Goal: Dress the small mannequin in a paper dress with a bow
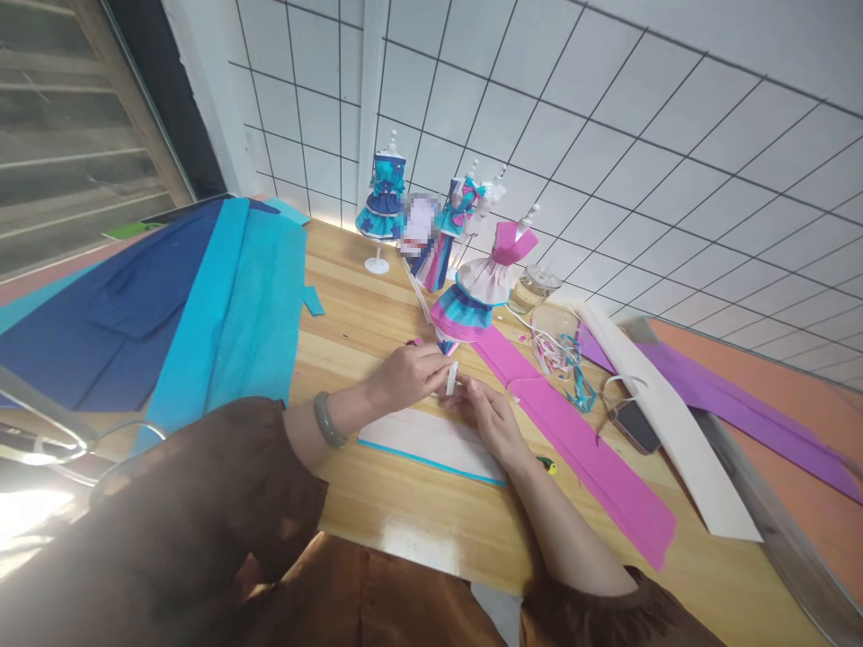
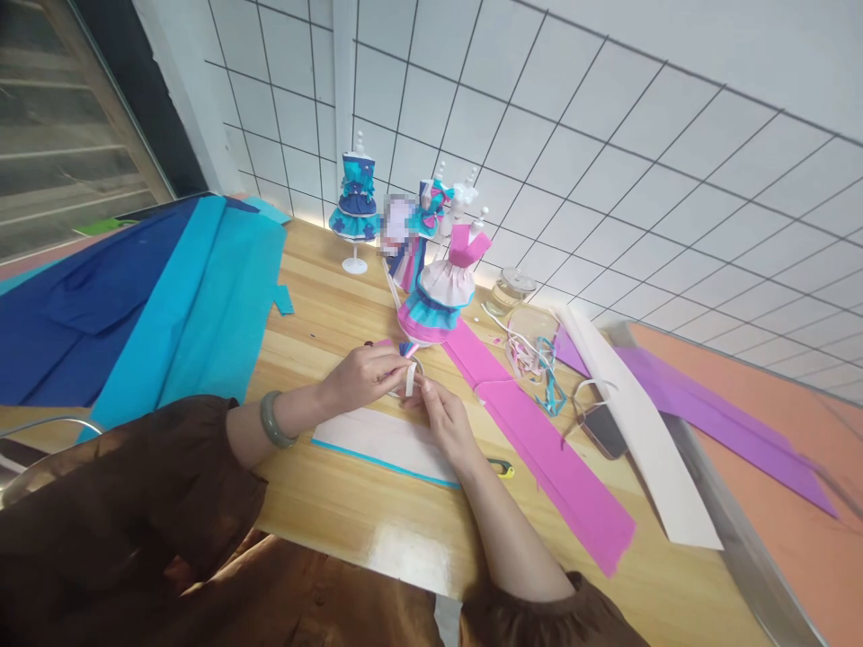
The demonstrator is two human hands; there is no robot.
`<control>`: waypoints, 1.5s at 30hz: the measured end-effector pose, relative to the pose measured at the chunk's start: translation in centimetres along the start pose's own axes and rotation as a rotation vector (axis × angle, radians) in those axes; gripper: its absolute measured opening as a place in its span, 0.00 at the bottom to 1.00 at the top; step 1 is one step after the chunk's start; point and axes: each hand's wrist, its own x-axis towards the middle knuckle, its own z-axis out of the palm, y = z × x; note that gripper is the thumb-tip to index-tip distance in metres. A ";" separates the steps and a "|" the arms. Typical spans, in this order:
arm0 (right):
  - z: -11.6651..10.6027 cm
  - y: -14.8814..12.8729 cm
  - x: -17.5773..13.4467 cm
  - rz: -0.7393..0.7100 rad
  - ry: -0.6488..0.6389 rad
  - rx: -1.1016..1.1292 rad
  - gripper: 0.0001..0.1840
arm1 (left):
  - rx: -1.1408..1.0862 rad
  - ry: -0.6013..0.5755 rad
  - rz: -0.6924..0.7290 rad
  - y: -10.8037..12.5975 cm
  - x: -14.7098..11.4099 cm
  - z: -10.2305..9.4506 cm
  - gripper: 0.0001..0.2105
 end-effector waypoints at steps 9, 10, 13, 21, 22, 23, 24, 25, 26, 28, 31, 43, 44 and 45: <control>-0.1 -1.0 -0.1 0.107 0.173 0.000 0.20 | 0.060 -0.099 0.207 0.6 0.1 -0.5 0.11; -0.1 -1.0 -0.1 0.105 0.168 -0.007 0.20 | 0.061 -0.107 0.210 0.6 0.1 -0.6 0.11; -0.2 -0.8 0.0 0.122 0.186 -0.015 0.19 | 0.071 -0.099 0.202 0.6 0.1 -0.6 0.10; -1.3 1.3 0.8 0.179 0.299 0.070 0.18 | -0.114 0.087 -0.023 0.3 0.1 -0.2 0.10; -1.3 1.4 0.9 0.177 0.302 0.090 0.17 | -0.163 0.107 -0.076 0.3 0.2 -0.1 0.10; -1.3 1.4 0.9 0.174 0.305 0.116 0.16 | -0.212 0.120 -0.123 0.3 0.3 0.0 0.09; -1.2 1.3 0.9 0.171 0.308 0.152 0.15 | -0.259 0.129 -0.158 0.4 0.3 0.0 0.09; -1.2 1.0 0.8 0.169 0.302 0.198 0.14 | -0.302 0.133 -0.181 0.5 0.3 0.1 0.09; -1.0 0.6 0.7 0.167 0.287 0.254 0.13 | -0.336 0.135 -0.194 0.6 0.3 0.2 0.09; -0.9 -0.1 0.5 0.161 0.240 0.371 0.11 | -0.378 0.138 -0.207 0.7 0.3 0.4 0.08; -0.9 -0.9 0.3 0.143 0.240 0.493 0.10 | -0.409 0.128 -0.242 0.9 0.2 0.5 0.08; -0.9 -0.1 0.4 0.063 0.188 0.452 0.16 | -0.491 0.087 -0.319 0.8 0.2 0.3 0.09; -0.7 -0.2 0.3 0.057 0.187 0.400 0.18 | -0.484 0.089 -0.304 0.8 0.2 0.3 0.09; -0.6 -0.2 0.3 0.048 0.186 0.337 0.19 | -0.474 0.096 -0.286 0.8 0.3 0.3 0.09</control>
